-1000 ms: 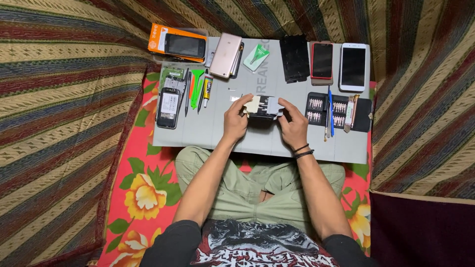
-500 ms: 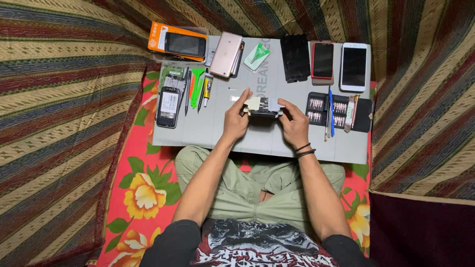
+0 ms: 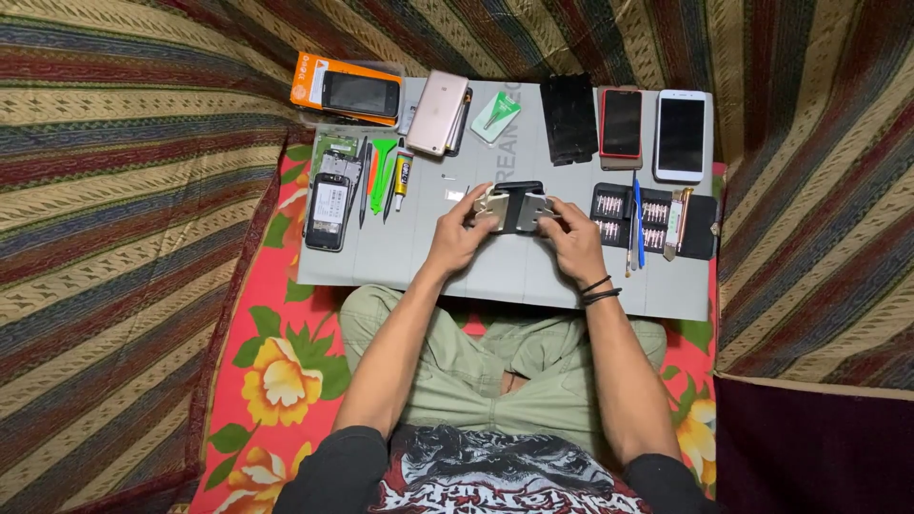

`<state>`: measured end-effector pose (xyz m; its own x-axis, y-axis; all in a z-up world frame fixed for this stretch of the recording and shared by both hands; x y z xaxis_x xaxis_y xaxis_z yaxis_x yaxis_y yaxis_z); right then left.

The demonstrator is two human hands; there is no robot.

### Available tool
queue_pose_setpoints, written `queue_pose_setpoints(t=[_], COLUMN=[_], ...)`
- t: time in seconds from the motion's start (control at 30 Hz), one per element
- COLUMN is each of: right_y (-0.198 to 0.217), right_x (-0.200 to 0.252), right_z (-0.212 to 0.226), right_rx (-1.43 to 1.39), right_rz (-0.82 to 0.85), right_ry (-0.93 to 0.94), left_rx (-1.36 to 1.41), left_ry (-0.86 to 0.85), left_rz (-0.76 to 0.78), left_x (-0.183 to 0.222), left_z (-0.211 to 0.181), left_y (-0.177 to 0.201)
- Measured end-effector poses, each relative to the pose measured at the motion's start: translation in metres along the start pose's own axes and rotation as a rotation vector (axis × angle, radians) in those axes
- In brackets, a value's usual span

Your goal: Organizing and cleaning a workstation used for smartphone repairs, including handling screens, batteries, and tools.

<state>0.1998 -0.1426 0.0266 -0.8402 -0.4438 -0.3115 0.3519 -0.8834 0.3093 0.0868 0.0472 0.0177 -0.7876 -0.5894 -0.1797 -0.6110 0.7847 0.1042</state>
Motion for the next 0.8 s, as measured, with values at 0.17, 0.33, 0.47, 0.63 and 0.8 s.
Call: queue_pose_setpoints(t=[0.17,0.33,0.47,0.63,0.8], right_y=[-0.001,-0.002,-0.004,-0.007,-0.015], right_x=[0.000,-0.001,0.000,0.003,0.001], right_z=[0.003,0.005,0.000,-0.008,-0.024], right_rx=[-0.009,0.000,-0.024,-0.064,-0.203], right_rz=[-0.003,0.008,0.012,-0.005,0.066], right_ry=[-0.020,-0.024,-0.095,-0.205,-0.335], left_rx=[-0.009,-0.012,-0.040,-0.064,0.010], left_ry=[0.026,0.051,0.080,0.150,0.204], left_rz=[0.025,0.036,0.023,0.020,0.023], left_x=[-0.003,-0.002,-0.002,-0.001,-0.004], left_z=[0.004,0.000,0.004,0.021,0.025], left_y=[-0.001,0.000,-0.001,-0.003,-0.005])
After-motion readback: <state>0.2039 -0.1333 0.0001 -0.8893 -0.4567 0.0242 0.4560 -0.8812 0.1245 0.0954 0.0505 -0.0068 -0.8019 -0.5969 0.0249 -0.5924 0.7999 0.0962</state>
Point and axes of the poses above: each hand's wrist, its own x-axis away from the middle knuckle, its own y-axis out of the back of the hand, z = x × y, the point moved 10 cm from there along -x, towards the middle knuckle, and after that the axes turned 9 degrees about -z, right-handed, at the moved point
